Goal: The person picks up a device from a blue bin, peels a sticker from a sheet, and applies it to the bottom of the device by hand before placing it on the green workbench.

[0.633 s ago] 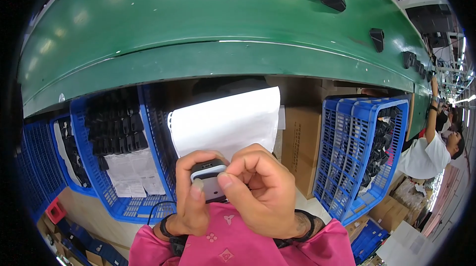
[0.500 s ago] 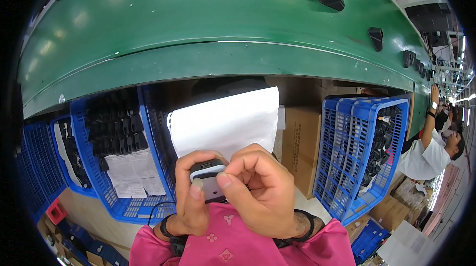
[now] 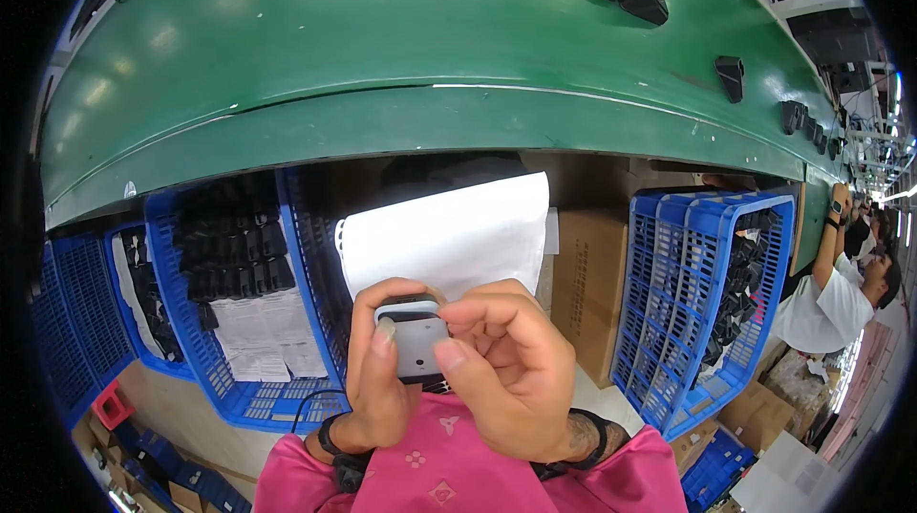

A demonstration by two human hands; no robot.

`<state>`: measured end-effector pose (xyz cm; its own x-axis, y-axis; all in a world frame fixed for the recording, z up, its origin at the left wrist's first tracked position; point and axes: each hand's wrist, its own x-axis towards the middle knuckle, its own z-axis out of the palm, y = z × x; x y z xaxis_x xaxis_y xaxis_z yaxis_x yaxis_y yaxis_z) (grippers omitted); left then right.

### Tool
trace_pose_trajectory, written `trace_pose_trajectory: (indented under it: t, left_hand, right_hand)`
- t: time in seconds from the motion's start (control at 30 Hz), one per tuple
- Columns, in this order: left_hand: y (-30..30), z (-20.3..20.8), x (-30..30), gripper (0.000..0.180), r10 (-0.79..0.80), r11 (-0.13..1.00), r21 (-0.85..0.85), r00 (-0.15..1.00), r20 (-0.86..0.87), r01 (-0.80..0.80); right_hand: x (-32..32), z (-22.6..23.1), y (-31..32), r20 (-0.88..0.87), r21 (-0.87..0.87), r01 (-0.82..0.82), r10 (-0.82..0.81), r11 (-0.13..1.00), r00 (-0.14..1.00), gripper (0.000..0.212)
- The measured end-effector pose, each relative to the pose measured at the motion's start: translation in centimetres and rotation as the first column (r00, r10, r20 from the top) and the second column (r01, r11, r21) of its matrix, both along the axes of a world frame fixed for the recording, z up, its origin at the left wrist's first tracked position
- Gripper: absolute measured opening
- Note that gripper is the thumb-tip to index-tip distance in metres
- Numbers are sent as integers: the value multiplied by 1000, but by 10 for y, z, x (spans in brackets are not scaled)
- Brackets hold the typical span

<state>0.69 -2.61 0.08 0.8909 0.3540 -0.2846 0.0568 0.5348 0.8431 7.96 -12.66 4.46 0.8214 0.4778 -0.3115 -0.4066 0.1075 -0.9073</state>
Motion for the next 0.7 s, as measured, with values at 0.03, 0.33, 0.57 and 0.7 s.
trace_pose_trajectory:
  t: [0.03, 0.33, 0.57, 0.7]
  left_hand:
    - [0, 0, 1, 43, -1, 1000, 9, 1000, -17, 1]
    - [-3, -6, 2, 52, 83, 995, -54, 996, 14, -82]
    - [-7, -3, -2, 63, 36, 997, -73, 999, 20, -34]
    - [-3, 5, -1, 66, 13, 998, -54, 1000, 27, -11]
  right_hand:
    - [-1, -1, 0, 0, 2, -2, 2, 1000, 1000, 20]
    - [-1, -23, -3, 292, -169, -2, 52, 986, 955, 35]
    - [1, -26, 8, 364, -236, -119, 201, 965, 910, 67]
    - [1, -16, 18, 341, -216, -161, 229, 963, 912, 58]
